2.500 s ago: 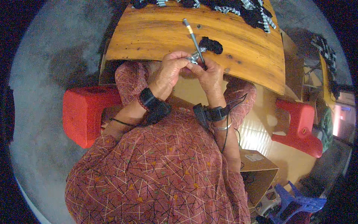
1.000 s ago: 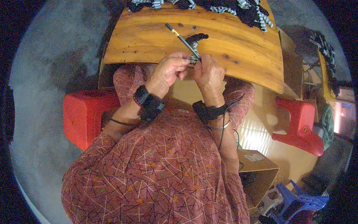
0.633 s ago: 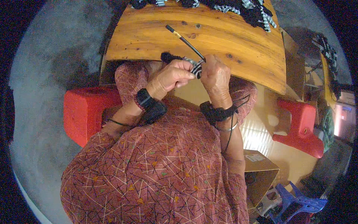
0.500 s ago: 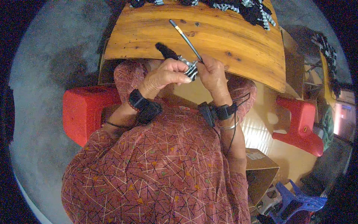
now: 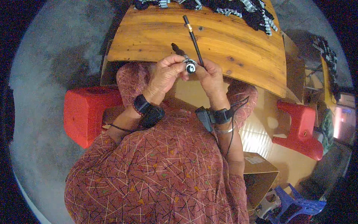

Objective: Wrapping a black fabric piece around a striped textile component to assemble a soft good.

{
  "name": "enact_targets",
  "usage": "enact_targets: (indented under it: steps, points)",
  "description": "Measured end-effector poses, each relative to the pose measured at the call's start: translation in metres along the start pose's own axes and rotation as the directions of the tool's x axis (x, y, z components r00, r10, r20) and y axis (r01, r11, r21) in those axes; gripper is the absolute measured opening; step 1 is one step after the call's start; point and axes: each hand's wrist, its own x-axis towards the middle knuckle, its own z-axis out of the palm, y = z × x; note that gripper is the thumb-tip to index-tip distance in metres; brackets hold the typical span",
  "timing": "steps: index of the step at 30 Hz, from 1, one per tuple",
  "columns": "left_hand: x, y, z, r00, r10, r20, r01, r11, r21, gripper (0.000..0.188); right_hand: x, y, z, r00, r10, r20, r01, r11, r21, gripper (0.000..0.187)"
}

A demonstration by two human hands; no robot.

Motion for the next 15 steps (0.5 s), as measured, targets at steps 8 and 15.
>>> enact_targets:
  steps: [8,15]
  points:
    - [-0.001,0.013,0.008,0.99,0.139,-0.008,-0.134,0.97,0.202,0.013,0.0,0.006,0.004,0.988,-0.116,-0.106,0.112,0.993,-0.042,0.01]
    - [-0.006,0.022,0.012,0.988,0.107,-0.112,-0.055,0.918,0.393,0.015,0.002,0.004,0.008,0.947,-0.314,-0.074,0.261,0.881,-0.395,0.009]
